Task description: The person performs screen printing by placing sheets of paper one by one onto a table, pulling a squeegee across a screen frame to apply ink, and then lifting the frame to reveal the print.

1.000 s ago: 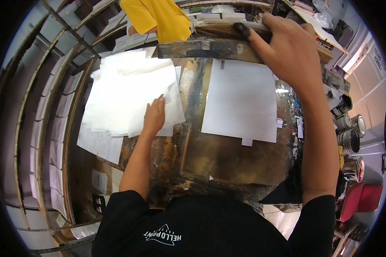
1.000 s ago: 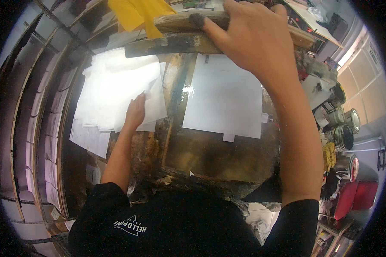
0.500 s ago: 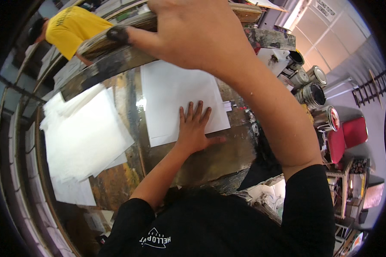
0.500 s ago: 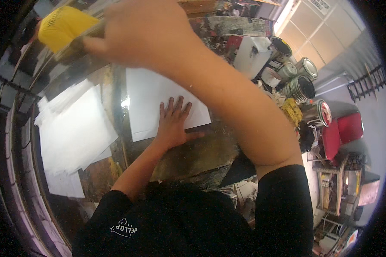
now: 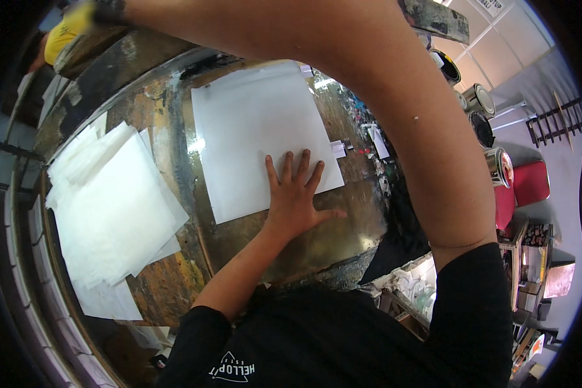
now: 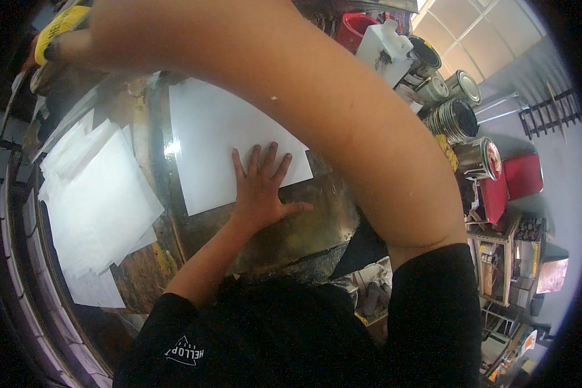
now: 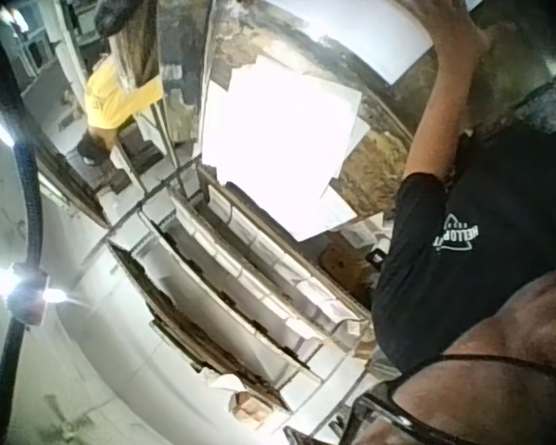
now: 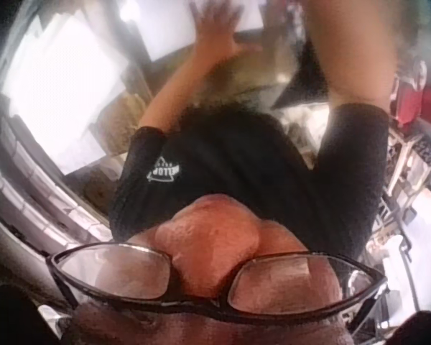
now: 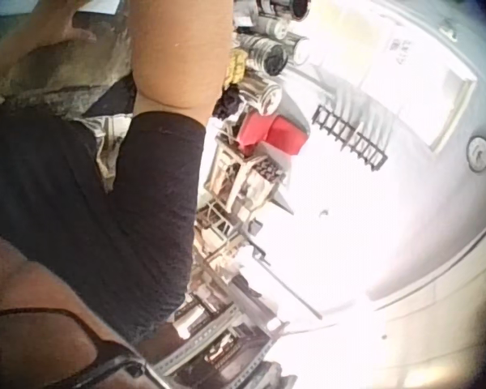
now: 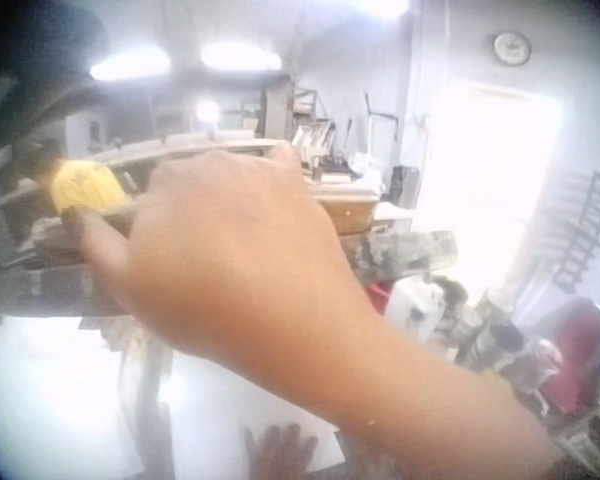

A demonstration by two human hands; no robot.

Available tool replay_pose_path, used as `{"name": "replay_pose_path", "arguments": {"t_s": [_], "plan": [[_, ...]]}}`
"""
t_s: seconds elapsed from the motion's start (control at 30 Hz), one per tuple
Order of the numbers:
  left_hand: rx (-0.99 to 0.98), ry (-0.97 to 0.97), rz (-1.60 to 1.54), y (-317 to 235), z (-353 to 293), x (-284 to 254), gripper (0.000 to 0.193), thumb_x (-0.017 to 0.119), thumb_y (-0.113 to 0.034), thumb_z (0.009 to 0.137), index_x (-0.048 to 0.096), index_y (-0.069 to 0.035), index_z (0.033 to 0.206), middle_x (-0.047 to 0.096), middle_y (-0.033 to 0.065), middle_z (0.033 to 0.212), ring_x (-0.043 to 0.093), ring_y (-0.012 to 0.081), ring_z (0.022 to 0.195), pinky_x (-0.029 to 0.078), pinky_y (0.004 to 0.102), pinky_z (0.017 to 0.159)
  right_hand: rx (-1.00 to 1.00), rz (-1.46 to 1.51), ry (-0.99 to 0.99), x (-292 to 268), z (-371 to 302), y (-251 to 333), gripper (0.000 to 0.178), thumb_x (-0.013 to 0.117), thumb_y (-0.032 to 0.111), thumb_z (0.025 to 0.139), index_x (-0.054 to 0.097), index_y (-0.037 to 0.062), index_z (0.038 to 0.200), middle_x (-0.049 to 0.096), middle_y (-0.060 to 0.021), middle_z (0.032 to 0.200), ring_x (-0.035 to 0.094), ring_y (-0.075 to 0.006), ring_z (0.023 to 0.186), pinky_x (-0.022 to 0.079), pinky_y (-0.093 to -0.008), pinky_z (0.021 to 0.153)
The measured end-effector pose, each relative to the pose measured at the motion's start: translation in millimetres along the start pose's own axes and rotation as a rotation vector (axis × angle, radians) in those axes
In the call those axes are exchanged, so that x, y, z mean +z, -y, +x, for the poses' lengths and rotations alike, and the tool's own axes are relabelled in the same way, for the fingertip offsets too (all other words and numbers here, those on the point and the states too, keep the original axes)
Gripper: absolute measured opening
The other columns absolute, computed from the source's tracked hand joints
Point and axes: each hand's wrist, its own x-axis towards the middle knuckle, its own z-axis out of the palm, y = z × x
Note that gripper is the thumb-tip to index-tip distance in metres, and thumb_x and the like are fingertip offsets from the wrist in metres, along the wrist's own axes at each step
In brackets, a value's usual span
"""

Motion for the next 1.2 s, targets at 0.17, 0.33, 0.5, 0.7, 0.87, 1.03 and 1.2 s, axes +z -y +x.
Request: {"name": "replay_pose_path", "arguments": {"t_s": [0.17, 0.33, 0.5, 0.7, 0.87, 1.03, 1.2], "plan": [[0.074, -0.095, -0.005, 5.0, -9.5, 12.1, 0.116, 0.056, -0.097, 0.075, 0.060, -0.009, 0.150, 0.048, 0.0206, 0.160, 0.040, 0.0447, 0.150, 0.007, 0.0795, 0.124, -0.018, -0.273, -0.301, 29.5, -11.6, 18.5, 0.064, 0.046, 0.052, 0.109, 0.062, 0.0087, 0.065, 0.052, -0.0041, 0.059, 0.053, -0.0208, 0.060, 0.045, -0.0575, 0.101], [0.060, -0.097, 0.012, 4.1, -13.7, 14.3, 0.106, 0.065, -0.089, 0.077, 0.063, -0.009, 0.146, 0.053, 0.0188, 0.155, 0.046, 0.0415, 0.145, 0.014, 0.0755, 0.126, 0.032, -0.303, -0.269, 25.4, -8.9, 22.1, 0.067, 0.046, 0.061, 0.106, 0.065, 0.0083, 0.071, 0.063, -0.0064, 0.067, 0.059, -0.0226, 0.068, 0.044, -0.0532, 0.100], [-0.572, -0.426, -0.571, 21.8, -26.7, -106.3, 0.063, 0.100, -0.031, 0.075, 0.067, -0.006, 0.123, 0.070, 0.0091, 0.115, 0.069, 0.0277, 0.099, 0.056, 0.0416, 0.087, 0.053, -0.302, -0.224, 35.3, -21.1, 13.7, 0.058, 0.049, 0.058, 0.105, 0.068, 0.0070, 0.086, 0.069, -0.0104, 0.079, 0.064, -0.0273, 0.079, 0.044, -0.0508, 0.091], [-0.625, -0.557, -1.147, 81.8, -117.4, -198.2, 0.100, 0.097, -0.016, 0.078, 0.042, 0.002, 0.160, 0.074, 0.0136, 0.123, 0.071, 0.0216, 0.112, 0.057, 0.0353, 0.100, -0.020, -0.302, 0.132, 110.9, -86.2, -19.1, 0.043, 0.068, 0.039, 0.098, 0.056, 0.0055, 0.122, 0.067, -0.0165, 0.111, 0.064, -0.0369, 0.110, 0.038, -0.0574, 0.094], [-0.709, -0.404, -0.785, 82.3, -175.0, -107.2, 0.105, 0.105, -0.044, 0.060, 0.064, 0.000, 0.146, 0.072, 0.0111, 0.119, 0.067, 0.0255, 0.111, 0.050, 0.0423, 0.103, 0.047, -0.167, 0.289, 179.0, -140.4, -35.0, 0.045, 0.073, 0.006, 0.081, 0.054, 0.0059, 0.122, 0.065, -0.0144, 0.114, 0.062, -0.0368, 0.115, 0.035, -0.0617, 0.098], [-0.738, -0.170, -0.071, 96.1, -196.7, -68.8, 0.126, 0.089, -0.083, 0.049, 0.067, -0.005, 0.145, 0.056, 0.0107, 0.121, 0.050, 0.0336, 0.117, 0.025, 0.0543, 0.113, 0.044, -0.180, 0.286, 226.3, -189.2, -24.7, 0.054, 0.079, 0.008, 0.071, 0.050, 0.0064, 0.117, 0.058, -0.0116, 0.105, 0.058, -0.0335, 0.106, 0.035, -0.0551, 0.093], [-0.708, -0.195, -0.025, 98.9, -196.3, -64.3, 0.129, 0.094, -0.078, 0.042, 0.067, -0.008, 0.147, 0.059, 0.0079, 0.108, 0.054, 0.0305, 0.108, 0.032, 0.0514, 0.107, 0.030, -0.250, 0.201, 244.1, -180.3, -23.9, 0.032, 0.065, 0.000, 0.081, 0.054, 0.0097, 0.110, 0.054, -0.0075, 0.100, 0.055, -0.0288, 0.101, 0.034, -0.0528, 0.096]]}}
